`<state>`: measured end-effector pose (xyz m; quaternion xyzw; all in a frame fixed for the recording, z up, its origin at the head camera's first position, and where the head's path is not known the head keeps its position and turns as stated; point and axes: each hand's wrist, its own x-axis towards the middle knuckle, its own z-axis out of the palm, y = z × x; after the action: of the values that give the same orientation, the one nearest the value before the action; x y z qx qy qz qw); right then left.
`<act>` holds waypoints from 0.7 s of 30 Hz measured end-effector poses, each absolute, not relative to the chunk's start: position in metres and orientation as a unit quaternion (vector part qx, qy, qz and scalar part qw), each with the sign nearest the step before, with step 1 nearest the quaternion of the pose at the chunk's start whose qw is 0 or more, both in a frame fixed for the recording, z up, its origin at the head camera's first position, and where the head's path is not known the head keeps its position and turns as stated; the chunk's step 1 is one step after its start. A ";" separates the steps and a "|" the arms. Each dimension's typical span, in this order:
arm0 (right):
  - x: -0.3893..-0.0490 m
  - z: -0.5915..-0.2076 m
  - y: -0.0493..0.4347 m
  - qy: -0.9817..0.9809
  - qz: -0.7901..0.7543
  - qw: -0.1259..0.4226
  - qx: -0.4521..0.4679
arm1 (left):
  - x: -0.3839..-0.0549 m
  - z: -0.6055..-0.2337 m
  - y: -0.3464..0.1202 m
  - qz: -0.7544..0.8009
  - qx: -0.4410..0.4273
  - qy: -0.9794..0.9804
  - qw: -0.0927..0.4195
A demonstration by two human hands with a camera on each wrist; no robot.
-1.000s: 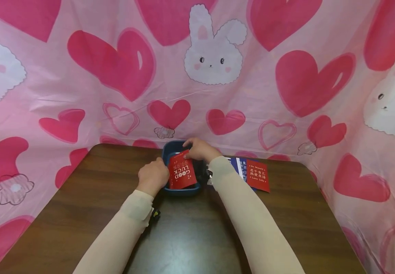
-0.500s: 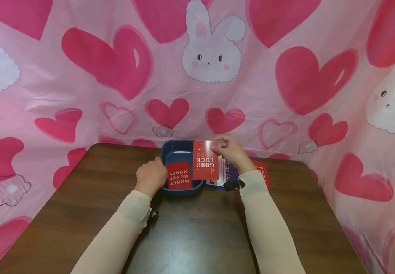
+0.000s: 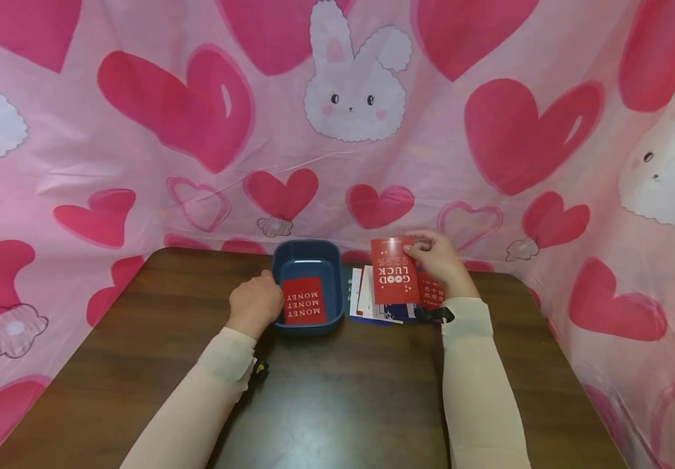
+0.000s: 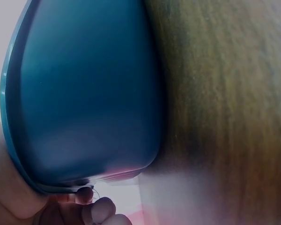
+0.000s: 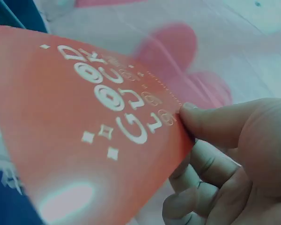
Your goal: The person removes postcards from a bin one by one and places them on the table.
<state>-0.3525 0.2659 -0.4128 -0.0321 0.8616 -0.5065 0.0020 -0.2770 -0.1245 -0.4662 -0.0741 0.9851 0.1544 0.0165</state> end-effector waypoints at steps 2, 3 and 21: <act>-0.351 -0.412 0.277 0.863 -0.505 0.002 -0.025 | -0.277 -0.467 -0.124 0.155 -0.073 0.985 0.016; -0.350 -0.412 0.282 0.863 -0.504 0.004 -0.019 | -0.276 -0.467 -0.124 0.156 -0.072 0.985 0.016; -0.347 -0.435 0.342 0.868 -0.494 0.014 0.047 | -0.276 -0.469 -0.126 0.160 -0.064 0.985 0.010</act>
<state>-0.3473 0.3424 -0.4352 0.0467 0.8683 -0.4936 0.0138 -0.2765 -0.1255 -0.4692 -0.0637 0.9850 0.1603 0.0101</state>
